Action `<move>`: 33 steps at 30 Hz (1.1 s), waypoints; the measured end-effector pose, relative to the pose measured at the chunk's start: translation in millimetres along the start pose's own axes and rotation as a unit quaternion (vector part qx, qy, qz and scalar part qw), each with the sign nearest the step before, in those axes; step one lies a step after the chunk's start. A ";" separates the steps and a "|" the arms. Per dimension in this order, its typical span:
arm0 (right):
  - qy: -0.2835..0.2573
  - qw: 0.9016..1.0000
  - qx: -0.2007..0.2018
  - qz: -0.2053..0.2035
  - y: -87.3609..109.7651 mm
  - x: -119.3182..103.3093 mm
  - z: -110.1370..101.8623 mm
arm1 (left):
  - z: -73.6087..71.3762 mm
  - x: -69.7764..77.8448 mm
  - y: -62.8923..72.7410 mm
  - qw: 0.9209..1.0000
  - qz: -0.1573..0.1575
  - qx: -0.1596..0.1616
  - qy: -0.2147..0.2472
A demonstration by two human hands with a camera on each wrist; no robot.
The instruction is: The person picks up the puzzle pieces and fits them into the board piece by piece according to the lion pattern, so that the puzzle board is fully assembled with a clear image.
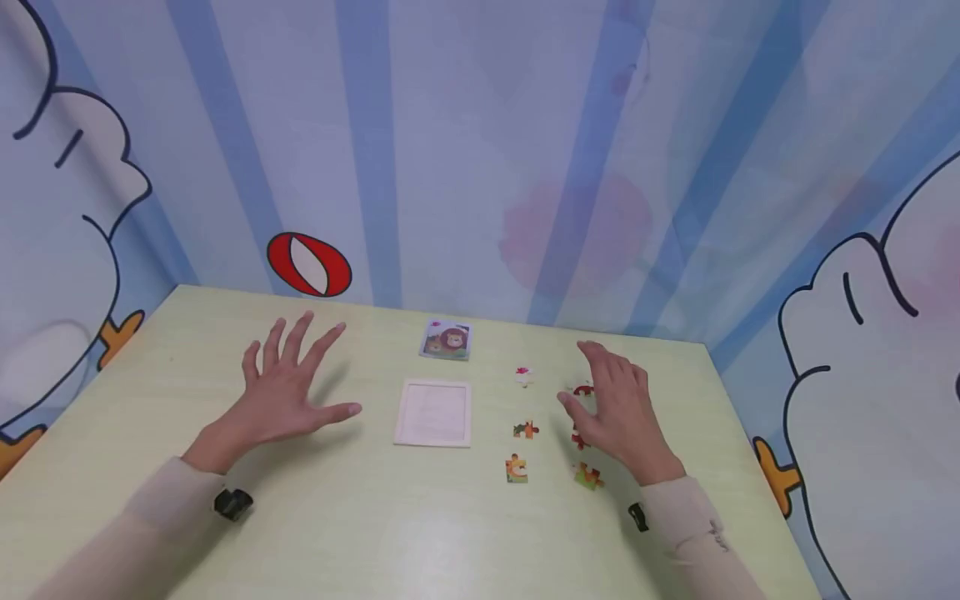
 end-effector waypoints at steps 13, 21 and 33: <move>-0.121 0.990 -0.055 0.040 -16.3 -3.4 22.0 | 36.6 29.2 -18.0 0.990 0.046 -0.089 0.103; -0.172 0.978 -0.080 0.092 -26.1 -5.7 27.7 | 49.8 33.5 -21.9 0.977 0.030 -0.155 0.145; -0.183 0.958 -0.156 0.159 -42.1 -3.1 37.3 | 66.5 27.2 -25.7 0.972 0.039 -0.196 0.121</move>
Point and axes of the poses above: each hand's wrist, its own y-axis away from the middle knuckle, its own z-axis out of the palm, x = y × z, the point moved 2 cm from there along -y, towards the middle knuckle
